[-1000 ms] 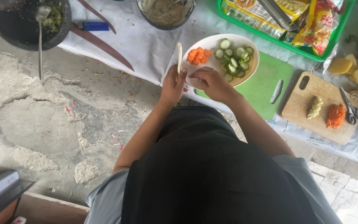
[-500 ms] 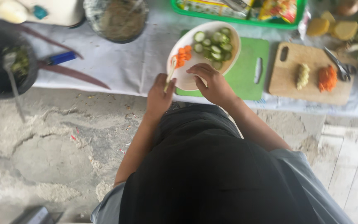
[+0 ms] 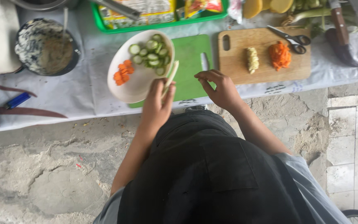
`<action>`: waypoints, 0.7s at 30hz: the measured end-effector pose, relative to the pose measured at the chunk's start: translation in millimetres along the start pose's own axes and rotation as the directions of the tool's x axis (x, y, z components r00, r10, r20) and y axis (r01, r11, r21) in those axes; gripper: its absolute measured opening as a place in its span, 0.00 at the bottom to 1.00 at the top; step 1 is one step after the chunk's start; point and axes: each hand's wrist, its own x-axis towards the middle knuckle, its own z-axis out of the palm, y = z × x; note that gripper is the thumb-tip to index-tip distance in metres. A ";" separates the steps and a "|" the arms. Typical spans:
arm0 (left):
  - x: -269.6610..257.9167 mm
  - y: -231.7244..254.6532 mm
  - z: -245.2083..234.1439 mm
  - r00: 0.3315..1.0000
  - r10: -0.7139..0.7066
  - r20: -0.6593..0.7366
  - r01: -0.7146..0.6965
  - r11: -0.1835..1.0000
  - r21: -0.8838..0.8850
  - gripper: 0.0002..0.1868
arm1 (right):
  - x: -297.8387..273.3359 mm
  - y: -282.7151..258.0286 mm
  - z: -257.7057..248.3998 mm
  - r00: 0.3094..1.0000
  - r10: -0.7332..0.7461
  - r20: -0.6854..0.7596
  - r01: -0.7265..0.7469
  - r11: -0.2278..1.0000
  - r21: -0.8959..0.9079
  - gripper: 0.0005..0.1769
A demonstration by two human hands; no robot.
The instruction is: The person puts sliced cucumbers and carrots onto a plate, then uses a cleaver to scrape minced garlic from a cutting board into the plate before slicing a stalk of lemongrass.
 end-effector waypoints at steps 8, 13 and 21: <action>49.0 -19.4 188.8 0.997 0.072 0.041 -0.076 0.990 0.122 0.20 | -57.9 97.3 -87.4 0.993 0.104 -0.048 -0.101 0.993 0.060 0.11; 58.9 -31.8 238.3 0.976 0.214 -0.034 -0.183 0.900 0.395 0.29 | -91.4 156.7 -130.4 0.971 0.237 -0.025 -0.234 0.968 0.093 0.11; 39.0 -4.2 252.0 0.993 0.017 -0.114 0.049 0.836 0.546 0.32 | -101.3 208.3 -169.7 0.980 0.160 -0.117 -0.130 0.965 0.227 0.10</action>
